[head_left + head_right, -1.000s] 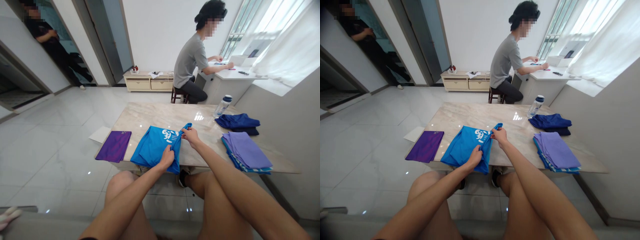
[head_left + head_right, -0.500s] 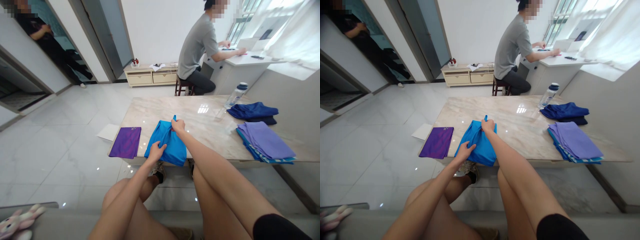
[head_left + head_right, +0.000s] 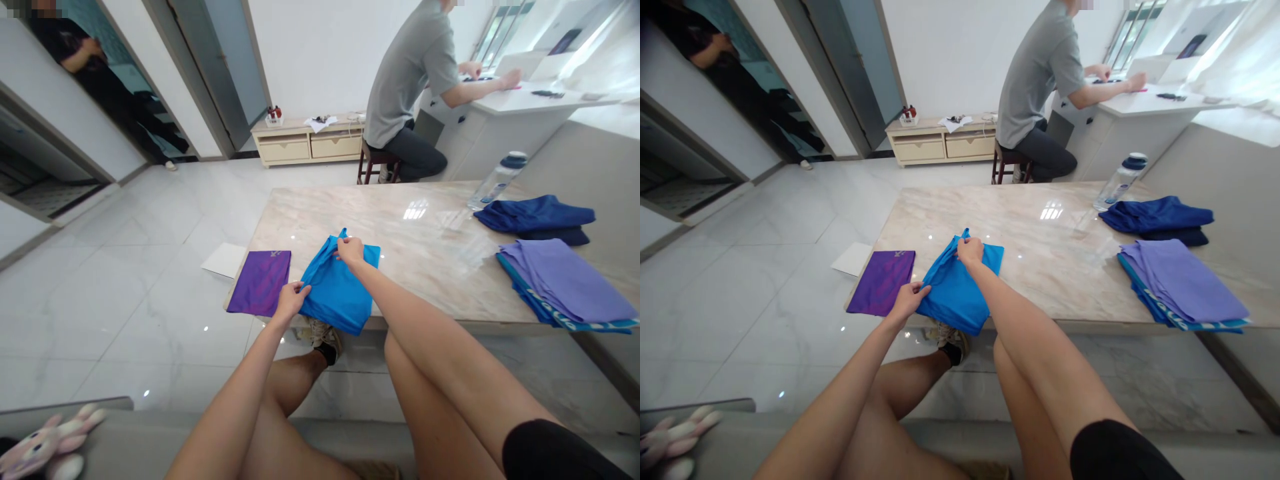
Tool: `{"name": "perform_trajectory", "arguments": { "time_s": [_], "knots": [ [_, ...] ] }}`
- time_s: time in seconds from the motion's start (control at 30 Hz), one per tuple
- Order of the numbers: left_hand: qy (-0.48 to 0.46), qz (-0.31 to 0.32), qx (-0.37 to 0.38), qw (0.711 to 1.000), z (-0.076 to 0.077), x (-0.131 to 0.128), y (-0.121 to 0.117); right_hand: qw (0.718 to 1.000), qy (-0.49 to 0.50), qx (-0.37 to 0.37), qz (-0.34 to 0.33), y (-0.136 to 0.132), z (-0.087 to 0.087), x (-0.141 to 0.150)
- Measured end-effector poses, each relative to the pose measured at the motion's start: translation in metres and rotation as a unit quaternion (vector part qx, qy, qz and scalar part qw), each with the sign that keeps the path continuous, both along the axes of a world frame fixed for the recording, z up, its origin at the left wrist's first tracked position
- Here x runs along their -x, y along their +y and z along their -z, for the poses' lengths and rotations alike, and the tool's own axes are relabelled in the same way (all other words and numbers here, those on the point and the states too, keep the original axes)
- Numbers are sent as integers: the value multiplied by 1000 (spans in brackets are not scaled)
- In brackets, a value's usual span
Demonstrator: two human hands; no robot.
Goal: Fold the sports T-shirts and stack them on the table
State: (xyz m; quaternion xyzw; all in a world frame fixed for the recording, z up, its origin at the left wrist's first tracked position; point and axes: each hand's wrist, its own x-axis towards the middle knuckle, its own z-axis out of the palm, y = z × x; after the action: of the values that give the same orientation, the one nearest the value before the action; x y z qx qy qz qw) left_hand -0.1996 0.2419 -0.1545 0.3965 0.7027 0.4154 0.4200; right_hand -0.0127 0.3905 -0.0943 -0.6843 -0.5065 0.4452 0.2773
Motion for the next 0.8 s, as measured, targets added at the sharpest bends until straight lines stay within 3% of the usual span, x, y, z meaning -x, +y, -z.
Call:
{"name": "perform_trajectory", "arguments": {
  "time_s": [0.13, 0.33, 0.47, 0.53, 0.67, 0.8],
  "knots": [
    [71, -5, 22, 997, -2, 11, 5, 993, 118, 3, -23, -1, -5, 2],
    [195, 30, 22, 980, -15, 18, 4, 992, 119, 28, -44, 3, -12, -28],
    [385, 98, 16, 917, -23, 14, 0, 995, 79, 44, -47, 7, -14, -60],
    [438, 113, 26, 892, -27, 10, -2, 996, 33, 54, -65, 7, -15, -78],
    [451, 133, 81, 879, -34, 5, -2, 989, -64, 83, -106, 3, -20, -109],
    [394, 118, 120, 903, -38, 15, 3, 974, -99, 144, -143, -10, -19, -128]
  ]
}}
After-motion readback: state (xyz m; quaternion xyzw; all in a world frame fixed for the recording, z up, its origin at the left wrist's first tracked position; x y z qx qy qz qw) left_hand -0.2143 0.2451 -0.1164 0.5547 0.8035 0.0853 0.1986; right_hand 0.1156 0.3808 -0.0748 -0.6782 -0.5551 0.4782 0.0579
